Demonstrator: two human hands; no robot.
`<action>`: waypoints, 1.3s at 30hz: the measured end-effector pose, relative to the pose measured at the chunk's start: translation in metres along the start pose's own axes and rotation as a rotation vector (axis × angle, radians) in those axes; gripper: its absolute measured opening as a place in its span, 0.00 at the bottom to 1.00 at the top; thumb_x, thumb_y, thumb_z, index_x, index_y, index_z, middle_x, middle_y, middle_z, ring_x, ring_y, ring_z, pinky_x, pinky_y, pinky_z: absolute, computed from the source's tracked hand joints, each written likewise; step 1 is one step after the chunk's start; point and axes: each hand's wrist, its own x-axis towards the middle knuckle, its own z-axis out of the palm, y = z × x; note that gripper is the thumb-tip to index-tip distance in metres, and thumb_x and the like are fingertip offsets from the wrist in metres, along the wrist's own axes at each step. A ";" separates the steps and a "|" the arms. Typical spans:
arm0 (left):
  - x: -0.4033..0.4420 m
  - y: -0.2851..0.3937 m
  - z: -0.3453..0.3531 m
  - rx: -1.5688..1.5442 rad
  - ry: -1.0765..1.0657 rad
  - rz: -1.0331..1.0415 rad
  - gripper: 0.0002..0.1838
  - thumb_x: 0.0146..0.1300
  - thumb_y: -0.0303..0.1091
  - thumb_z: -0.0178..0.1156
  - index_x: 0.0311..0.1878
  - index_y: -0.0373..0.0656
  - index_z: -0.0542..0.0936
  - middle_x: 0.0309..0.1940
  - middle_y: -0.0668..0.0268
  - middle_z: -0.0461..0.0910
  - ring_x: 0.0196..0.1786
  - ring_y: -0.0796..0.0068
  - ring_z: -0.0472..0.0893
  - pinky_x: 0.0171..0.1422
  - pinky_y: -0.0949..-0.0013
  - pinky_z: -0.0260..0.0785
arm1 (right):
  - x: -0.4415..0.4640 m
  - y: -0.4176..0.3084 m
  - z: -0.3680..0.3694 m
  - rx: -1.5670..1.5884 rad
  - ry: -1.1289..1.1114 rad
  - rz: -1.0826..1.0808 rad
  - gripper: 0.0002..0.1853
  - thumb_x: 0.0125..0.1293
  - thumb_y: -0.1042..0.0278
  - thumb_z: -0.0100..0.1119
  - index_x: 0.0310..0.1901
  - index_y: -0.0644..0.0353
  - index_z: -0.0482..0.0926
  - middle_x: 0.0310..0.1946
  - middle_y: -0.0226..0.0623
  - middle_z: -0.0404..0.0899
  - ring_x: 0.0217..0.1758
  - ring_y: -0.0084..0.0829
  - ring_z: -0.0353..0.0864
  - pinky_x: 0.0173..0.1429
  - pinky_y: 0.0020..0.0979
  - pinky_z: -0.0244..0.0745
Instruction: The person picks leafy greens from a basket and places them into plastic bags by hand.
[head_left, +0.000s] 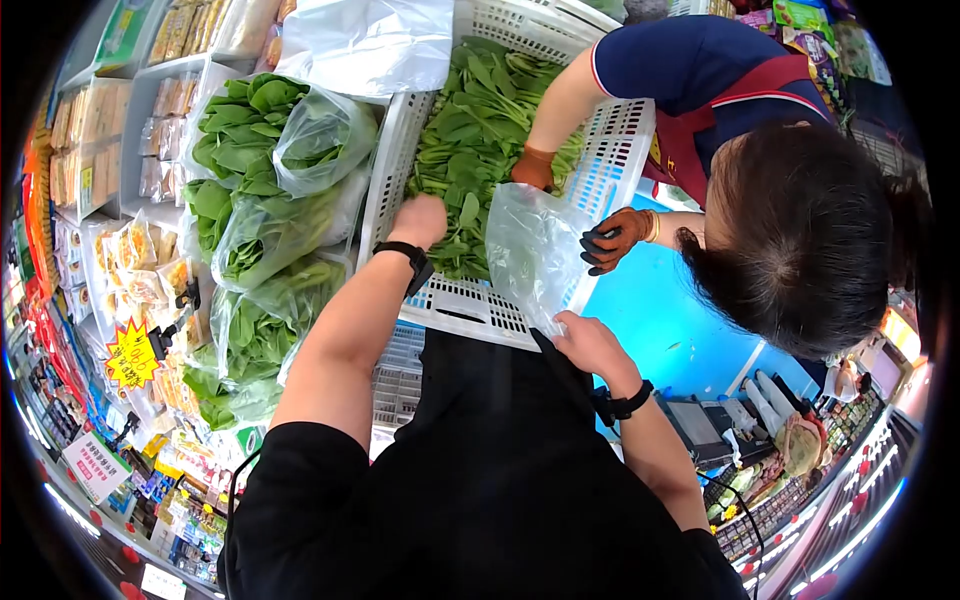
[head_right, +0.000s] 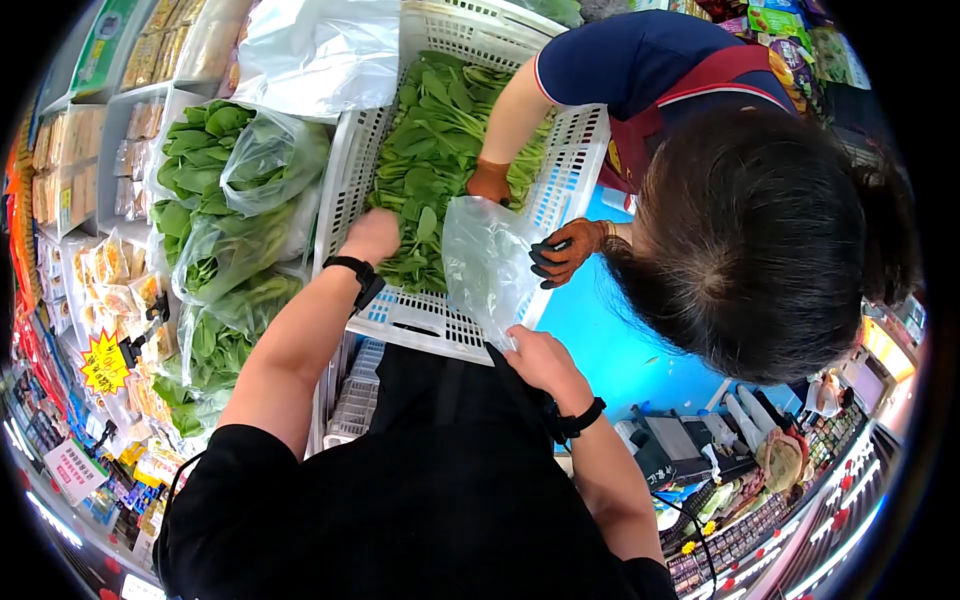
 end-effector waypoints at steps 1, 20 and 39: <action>0.011 -0.001 0.003 -0.068 0.227 0.021 0.18 0.72 0.28 0.59 0.60 0.32 0.87 0.72 0.44 0.80 0.70 0.40 0.83 0.69 0.44 0.81 | 0.001 0.001 0.000 -0.005 0.004 -0.010 0.22 0.76 0.59 0.65 0.67 0.58 0.81 0.49 0.56 0.90 0.55 0.60 0.88 0.59 0.54 0.82; 0.065 0.014 -0.037 -0.140 0.162 -0.159 0.28 0.79 0.32 0.56 0.78 0.34 0.69 0.81 0.51 0.65 0.77 0.43 0.76 0.76 0.43 0.76 | -0.012 0.012 0.002 -0.023 0.012 0.029 0.20 0.75 0.61 0.64 0.64 0.57 0.82 0.49 0.54 0.90 0.56 0.59 0.88 0.60 0.53 0.82; -0.053 -0.029 -0.026 -0.917 0.090 0.056 0.22 0.74 0.47 0.71 0.58 0.38 0.88 0.49 0.59 0.92 0.52 0.59 0.91 0.54 0.55 0.81 | -0.011 0.001 0.005 0.061 0.120 -0.059 0.20 0.74 0.62 0.66 0.64 0.60 0.82 0.47 0.54 0.90 0.55 0.58 0.88 0.59 0.53 0.82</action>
